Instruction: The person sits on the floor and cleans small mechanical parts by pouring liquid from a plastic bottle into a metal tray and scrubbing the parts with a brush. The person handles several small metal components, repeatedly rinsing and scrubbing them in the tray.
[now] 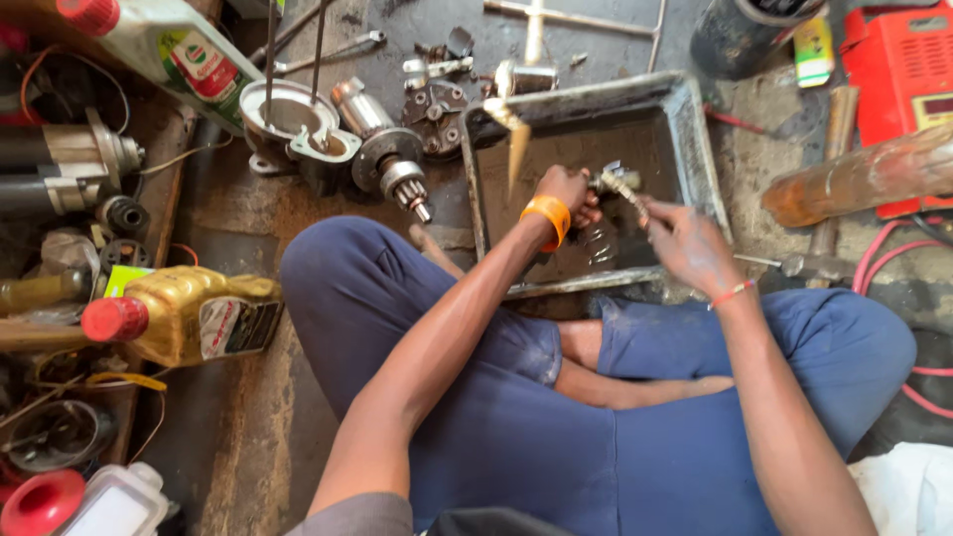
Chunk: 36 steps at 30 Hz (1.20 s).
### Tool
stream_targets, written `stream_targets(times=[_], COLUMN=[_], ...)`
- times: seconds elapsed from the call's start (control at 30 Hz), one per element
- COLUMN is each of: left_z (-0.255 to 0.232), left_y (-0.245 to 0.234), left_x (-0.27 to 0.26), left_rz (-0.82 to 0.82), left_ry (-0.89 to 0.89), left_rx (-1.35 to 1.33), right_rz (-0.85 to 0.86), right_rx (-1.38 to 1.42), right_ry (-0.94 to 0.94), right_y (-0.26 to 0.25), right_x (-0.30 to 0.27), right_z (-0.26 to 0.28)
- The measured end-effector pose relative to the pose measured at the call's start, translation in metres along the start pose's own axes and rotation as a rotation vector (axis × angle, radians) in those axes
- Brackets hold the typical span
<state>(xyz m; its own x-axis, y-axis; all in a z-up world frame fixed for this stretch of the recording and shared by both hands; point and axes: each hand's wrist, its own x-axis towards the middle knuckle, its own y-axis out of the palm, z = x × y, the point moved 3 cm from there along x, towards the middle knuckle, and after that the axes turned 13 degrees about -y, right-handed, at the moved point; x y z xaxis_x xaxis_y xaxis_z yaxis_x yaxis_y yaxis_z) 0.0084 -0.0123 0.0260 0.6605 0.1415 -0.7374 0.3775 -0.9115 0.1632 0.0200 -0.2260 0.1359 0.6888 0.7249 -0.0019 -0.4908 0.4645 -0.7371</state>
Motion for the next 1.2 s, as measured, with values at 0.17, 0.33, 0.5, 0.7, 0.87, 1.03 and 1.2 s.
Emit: stream_targets(times=[0.17,0.33,0.5,0.7,0.87,1.03,1.2], left_z=[-0.01,-0.009,-0.023,-0.025,-0.017,-0.014,0.002], left_y=[0.001,0.006,0.006,-0.002,-0.002,-0.004,-0.012], left_x=[0.001,-0.016,-0.027,-0.028,-0.014,-0.001,0.011], left_rz=[-0.177,-0.483,-0.434,-0.464,-0.383,-0.354,-0.296], left_ry=[0.266,0.693,0.533,0.593,0.549,0.583,0.46], left_rx=[0.437,0.93,0.752,0.727,0.82,0.876,0.929], right_rz=[-0.113,-0.043,-0.019,0.218,-0.04,-0.056,-0.015], right_rx=[-0.113,-0.021,-0.214,-0.299,0.008,-0.089,-0.171], right_ry=[-0.071,0.107,0.037,-0.06,0.056,-0.023,0.106], right_y=[-0.009,-0.007,-0.027,-0.013,-0.022,-0.002,0.006], right_x=[0.005,-0.002,-0.005,-0.008,-0.003,0.003,-0.002], right_z=[0.009,0.01,0.021,0.018,0.007,0.009,0.0])
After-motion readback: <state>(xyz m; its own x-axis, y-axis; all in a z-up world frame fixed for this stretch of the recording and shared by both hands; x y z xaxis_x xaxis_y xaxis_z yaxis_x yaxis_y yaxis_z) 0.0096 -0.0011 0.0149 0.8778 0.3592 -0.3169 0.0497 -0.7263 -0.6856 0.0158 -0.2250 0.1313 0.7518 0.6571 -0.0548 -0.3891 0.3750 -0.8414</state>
